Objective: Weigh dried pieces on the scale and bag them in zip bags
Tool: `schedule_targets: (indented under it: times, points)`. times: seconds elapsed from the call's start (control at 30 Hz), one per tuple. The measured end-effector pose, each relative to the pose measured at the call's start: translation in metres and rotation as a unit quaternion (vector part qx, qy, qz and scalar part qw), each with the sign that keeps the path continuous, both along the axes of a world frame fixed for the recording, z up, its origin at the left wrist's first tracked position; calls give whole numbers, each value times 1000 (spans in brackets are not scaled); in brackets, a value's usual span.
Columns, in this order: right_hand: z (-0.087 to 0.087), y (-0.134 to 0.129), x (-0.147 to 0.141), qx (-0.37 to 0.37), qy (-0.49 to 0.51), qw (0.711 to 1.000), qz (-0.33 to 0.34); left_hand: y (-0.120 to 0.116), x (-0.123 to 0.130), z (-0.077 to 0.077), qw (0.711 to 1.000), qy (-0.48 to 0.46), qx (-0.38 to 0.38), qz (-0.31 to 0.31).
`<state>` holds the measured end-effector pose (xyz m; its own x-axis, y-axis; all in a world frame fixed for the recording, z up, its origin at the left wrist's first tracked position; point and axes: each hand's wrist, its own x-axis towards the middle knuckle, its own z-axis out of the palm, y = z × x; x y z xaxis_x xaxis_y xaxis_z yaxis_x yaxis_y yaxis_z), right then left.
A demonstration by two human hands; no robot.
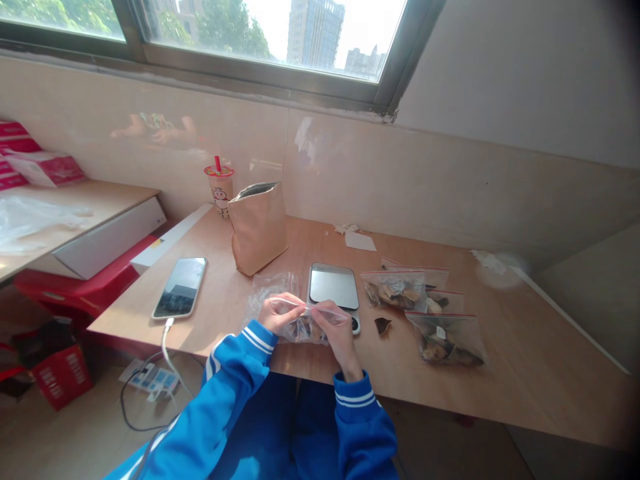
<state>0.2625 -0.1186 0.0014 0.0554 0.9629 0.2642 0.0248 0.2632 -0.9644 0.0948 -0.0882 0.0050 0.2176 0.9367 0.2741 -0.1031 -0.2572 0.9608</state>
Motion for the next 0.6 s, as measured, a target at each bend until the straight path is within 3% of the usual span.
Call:
schedule_targets:
  times: [0.3,0.47,0.6]
  points:
    - [0,0,-8,33,-28,997,-62,-1,-2,2,998,15,12,52]
    - [6,-2,-11,36,-58,997,-42,0,-1,2,996,19,56,70]
    - [11,-1,-12,83,-78,993,-31,0,-1,7,994,20,94,45]
